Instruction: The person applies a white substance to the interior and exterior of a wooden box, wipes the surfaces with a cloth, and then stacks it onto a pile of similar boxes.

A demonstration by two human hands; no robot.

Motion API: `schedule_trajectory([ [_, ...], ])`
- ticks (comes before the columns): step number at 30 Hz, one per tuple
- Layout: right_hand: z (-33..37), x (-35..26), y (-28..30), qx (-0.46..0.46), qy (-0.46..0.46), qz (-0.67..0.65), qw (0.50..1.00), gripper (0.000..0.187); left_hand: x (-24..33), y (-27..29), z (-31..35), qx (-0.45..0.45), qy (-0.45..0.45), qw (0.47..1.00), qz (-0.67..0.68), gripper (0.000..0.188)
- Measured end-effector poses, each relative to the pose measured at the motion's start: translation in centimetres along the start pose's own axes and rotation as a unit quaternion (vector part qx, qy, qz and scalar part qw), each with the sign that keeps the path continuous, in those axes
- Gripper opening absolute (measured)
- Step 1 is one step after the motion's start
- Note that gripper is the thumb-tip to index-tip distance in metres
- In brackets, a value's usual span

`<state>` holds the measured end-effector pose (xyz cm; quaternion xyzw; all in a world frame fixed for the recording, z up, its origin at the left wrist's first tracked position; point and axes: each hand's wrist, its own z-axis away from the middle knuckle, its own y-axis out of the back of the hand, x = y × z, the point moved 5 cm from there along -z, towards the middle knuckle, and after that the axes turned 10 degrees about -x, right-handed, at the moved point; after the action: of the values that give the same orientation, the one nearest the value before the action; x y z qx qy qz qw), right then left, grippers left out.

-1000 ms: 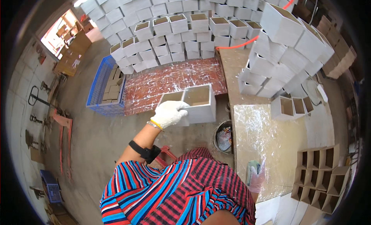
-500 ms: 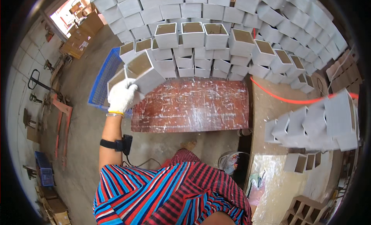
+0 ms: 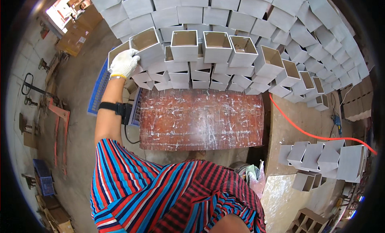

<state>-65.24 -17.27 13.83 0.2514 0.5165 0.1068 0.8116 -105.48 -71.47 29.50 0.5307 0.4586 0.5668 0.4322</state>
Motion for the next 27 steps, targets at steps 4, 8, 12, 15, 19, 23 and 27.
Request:
schedule_trajectory([
  [4,0.3,0.7,-0.1,0.002,0.002,-0.002,1.0,0.075,-0.2,-0.3,-1.9,-0.024,0.007,0.999,-0.021,0.026],
  [8,0.7,1.4,-0.2,0.011,-0.007,-0.009,1.0,0.074,0.0,-0.7,-3.6,-0.054,-0.019,0.998,-0.026,0.028],
  [12,0.7,1.6,-0.5,0.014,-0.014,-0.009,1.0,0.074,0.2,-1.3,-5.4,-0.045,-0.024,0.998,-0.032,0.023],
  [15,0.5,1.7,-0.9,0.016,-0.022,-0.008,1.0,0.074,0.1,-2.0,-6.5,-0.042,-0.038,0.998,-0.032,0.022],
  [19,0.1,1.5,-1.2,0.014,-0.033,-0.009,0.999,0.074,-0.5,-2.8,-7.8,-0.047,-0.045,0.998,-0.017,0.021],
  [23,-0.3,1.3,-1.6,0.014,-0.04,-0.01,0.999,0.074,-1.3,-4.1,-8.7,-0.064,-0.053,0.996,-0.043,0.041],
  [27,-0.7,0.8,-2.0,0.005,-0.042,-0.007,0.999,0.073,-2.4,-4.0,-9.0,-0.092,-0.083,0.99,-0.069,0.066],
])
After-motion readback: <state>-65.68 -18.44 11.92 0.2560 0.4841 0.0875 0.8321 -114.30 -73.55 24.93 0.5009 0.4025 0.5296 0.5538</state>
